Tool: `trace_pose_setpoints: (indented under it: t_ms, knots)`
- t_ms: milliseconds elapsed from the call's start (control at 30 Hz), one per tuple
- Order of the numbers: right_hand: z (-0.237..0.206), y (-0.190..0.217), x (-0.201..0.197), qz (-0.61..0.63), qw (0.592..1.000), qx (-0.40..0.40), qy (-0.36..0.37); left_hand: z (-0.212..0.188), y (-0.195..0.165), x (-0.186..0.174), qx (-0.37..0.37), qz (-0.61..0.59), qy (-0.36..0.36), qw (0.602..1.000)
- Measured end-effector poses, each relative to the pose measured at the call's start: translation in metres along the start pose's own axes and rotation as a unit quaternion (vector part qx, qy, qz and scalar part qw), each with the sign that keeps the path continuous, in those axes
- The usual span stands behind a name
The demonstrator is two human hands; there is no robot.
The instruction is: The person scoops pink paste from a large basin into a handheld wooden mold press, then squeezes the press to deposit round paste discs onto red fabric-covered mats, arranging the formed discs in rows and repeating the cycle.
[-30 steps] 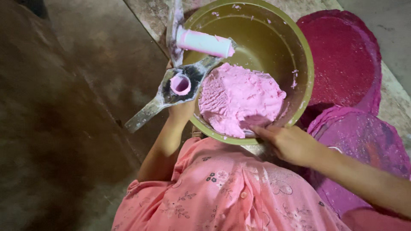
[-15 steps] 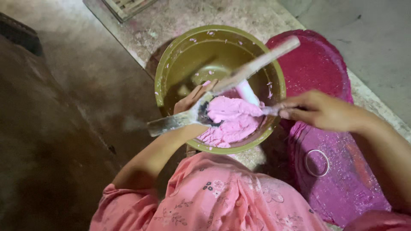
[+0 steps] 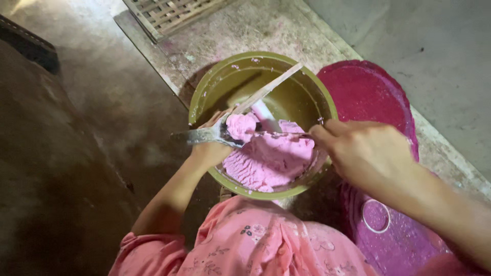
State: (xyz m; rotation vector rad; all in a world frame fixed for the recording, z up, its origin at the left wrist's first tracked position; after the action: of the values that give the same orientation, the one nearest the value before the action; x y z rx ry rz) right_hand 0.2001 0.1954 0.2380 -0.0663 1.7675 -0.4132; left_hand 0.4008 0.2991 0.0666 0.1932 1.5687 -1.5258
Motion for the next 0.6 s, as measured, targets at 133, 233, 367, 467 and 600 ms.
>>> trace_pose_setpoints:
  t_ms: [133,233,367,467,600]
  knots:
    - [0.034,0.034,-0.006,0.018,0.998,-0.046,-0.025,0.004,-0.028,0.000,0.123,0.064,-0.088,0.986]
    - [0.053,0.067,-0.009,-0.049,0.993,-0.098,-0.042,0.006,-0.027,0.020,0.100,-0.009,-0.035,0.994]
    - [0.031,0.027,0.004,0.006,0.992,0.019,0.128,0.007,-0.007,0.004,0.046,-0.058,-0.051,0.996]
    - [0.008,-0.004,-0.028,-0.005,0.998,0.019,-0.068,0.010,0.014,-0.022,-0.028,-0.180,-0.071,0.981]
    - [0.011,-0.008,-0.032,-0.030,0.993,-0.034,-0.105,0.007,-0.006,-0.019,0.041,-0.160,-0.040,0.985]
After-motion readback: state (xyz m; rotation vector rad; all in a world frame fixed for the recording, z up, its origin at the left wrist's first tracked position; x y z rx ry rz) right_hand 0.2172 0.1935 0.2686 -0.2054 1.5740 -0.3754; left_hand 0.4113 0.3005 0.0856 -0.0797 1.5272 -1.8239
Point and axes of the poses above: each hand's wrist, its own z-axis towards the middle knuckle, its own x-axis out of the palm, y = z × x, the point moved 7 cm from there along z, towards the middle knuckle, and after that the axes turned 1 degree about -x, right-handed, at the moved point
